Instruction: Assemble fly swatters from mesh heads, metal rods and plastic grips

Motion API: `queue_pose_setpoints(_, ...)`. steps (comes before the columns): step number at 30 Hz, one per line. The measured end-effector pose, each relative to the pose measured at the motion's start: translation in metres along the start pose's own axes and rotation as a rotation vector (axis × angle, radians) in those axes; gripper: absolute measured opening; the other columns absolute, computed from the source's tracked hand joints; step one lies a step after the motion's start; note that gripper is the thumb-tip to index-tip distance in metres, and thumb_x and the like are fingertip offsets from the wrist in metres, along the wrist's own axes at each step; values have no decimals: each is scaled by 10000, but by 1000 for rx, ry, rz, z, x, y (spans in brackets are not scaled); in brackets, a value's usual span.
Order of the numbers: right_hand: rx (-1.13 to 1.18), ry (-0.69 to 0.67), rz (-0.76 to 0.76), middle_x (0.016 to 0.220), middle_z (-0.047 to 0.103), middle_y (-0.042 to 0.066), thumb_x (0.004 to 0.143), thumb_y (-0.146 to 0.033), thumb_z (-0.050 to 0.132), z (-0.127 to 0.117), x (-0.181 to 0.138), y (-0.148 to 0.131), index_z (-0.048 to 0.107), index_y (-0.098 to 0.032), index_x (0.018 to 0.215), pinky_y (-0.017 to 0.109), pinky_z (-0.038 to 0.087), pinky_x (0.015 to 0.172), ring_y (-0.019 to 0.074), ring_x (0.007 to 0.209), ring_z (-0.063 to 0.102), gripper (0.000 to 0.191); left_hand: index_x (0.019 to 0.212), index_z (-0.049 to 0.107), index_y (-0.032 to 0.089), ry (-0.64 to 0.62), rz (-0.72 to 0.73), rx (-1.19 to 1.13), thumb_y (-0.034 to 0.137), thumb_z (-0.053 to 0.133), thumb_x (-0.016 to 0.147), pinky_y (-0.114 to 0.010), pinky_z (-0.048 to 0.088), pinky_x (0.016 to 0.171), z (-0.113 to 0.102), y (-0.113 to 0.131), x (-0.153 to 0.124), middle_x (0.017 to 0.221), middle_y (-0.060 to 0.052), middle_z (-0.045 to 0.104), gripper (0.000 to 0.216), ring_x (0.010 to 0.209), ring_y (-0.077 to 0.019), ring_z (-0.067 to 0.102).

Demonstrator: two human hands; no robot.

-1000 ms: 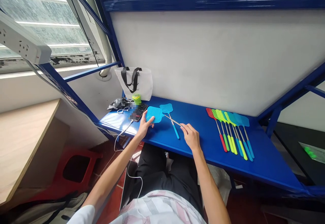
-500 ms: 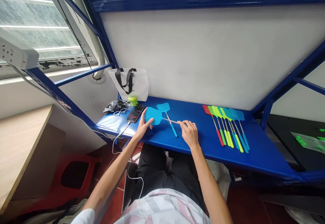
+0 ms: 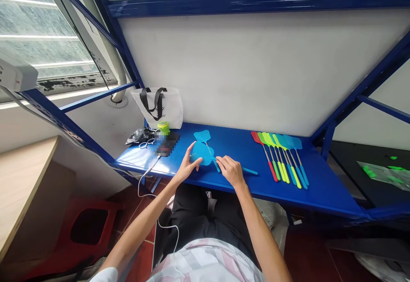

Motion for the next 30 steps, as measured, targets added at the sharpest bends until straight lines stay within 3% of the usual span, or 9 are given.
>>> queue_pose_setpoints(3, 56, 43, -40, 1189, 843, 122, 1213, -448, 406, -1, 1, -2, 843, -245, 1252, 396, 602, 1017, 267, 1098, 781, 483, 1767, 313, 236, 53, -25, -5, 651, 845, 938, -292, 557, 605, -6, -7, 4, 923, -16, 692, 1069, 551, -120, 590)
queue_pose_setpoints(10, -61, 354, -126, 960, 842, 83, 1161, -388, 622, -11, -1, -3, 844, -236, 1061, 340, 565, 812, 231, 863, 764, 286, 1778, 271, 221, 38, -20, 15, 727, 789, 959, -318, 557, 612, -8, -18, 7, 781, 37, 614, 1093, 538, -139, 575)
queue_pose_setpoints(15, -37, 294, -197, 1026, 835, 88, 1175, -298, 576, -10, -1, -5, 836, -244, 1168, 341, 560, 855, 234, 939, 768, 265, 1765, 240, 236, 39, -17, -8, 679, 776, 992, -320, 566, 622, -10, -16, 6, 705, 74, 588, 1040, 538, -154, 583)
queue_pose_setpoints(22, -75, 237, -190, 951, 816, 88, 1191, -291, 511, -6, -2, -2, 843, -218, 1128, 308, 496, 747, 203, 849, 742, 346, 1543, 438, 208, -41, -45, 44, 699, 781, 963, -293, 517, 583, -8, -19, 6, 616, 98, 577, 833, 528, -174, 608)
queue_pose_setpoints(27, 0, 164, -199, 932, 804, 93, 1212, -333, 418, -4, -4, -2, 832, -199, 1114, 307, 486, 703, 198, 792, 737, 445, 1222, 621, 214, -131, 4, 149, 667, 773, 982, -291, 539, 630, -14, 5, 0, 714, 50, 632, 534, 606, -159, 630)
queue_pose_setpoints(30, 17, 122, -213, 971, 819, 94, 1219, -345, 397, -2, -3, -6, 833, -212, 1167, 309, 509, 740, 205, 831, 755, 459, 1071, 668, 201, -157, 35, 187, 634, 795, 976, -298, 572, 660, -18, 16, 1, 744, 21, 672, 462, 629, -157, 648)
Point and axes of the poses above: each hand's wrist, its own x-axis towards the middle knuckle, its own z-axis out of the palm, y = z × x, the point moved 5 cm from there along x, towards the middle knuckle
